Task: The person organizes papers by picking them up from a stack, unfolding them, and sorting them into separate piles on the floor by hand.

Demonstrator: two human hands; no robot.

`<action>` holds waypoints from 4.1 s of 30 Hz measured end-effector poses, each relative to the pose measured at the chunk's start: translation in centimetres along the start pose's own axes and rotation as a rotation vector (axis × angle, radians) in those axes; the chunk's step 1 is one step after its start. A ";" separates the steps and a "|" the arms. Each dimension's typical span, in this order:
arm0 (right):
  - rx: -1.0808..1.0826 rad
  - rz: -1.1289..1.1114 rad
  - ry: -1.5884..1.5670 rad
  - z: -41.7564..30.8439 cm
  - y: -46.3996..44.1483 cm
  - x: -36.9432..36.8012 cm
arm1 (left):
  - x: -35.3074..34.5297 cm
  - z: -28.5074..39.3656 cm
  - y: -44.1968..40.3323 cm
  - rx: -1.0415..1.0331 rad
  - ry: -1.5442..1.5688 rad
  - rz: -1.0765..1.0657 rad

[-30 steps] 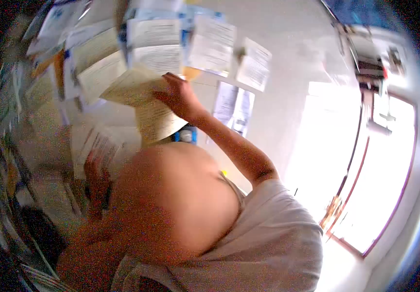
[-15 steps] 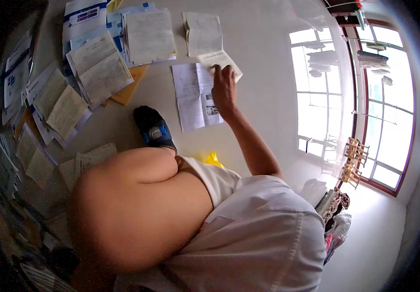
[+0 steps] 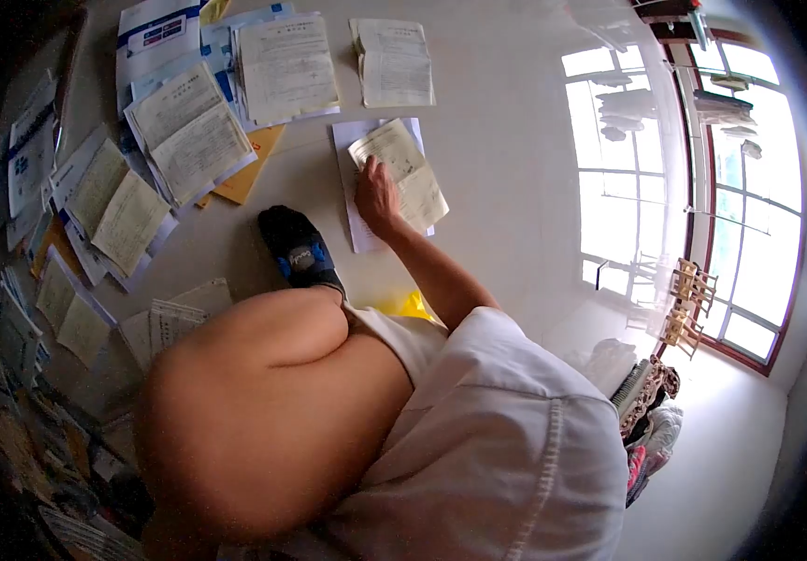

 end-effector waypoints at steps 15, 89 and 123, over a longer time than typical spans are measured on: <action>-0.160 -0.137 0.247 1.8 -4.9 -2.2 | -1.4 0.0 0.3 -0.073 -0.067 0.040; 0.568 -1.351 -0.323 -61.9 13.1 -18.5 | 0.2 -5.2 -1.2 0.789 1.411 0.036; 1.123 -1.254 0.219 -46.0 14.5 -15.8 | 1.7 -2.6 3.8 0.563 0.617 0.239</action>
Point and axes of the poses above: each hand's wrist, its own y-axis away from the middle knuckle, its own x-axis out of the back of the hand, z = x × y, the point moved 6 cm from there along -y, towards the middle knuckle, and after that the axes turned 7 degrees about -y, right-handed, at the moved point
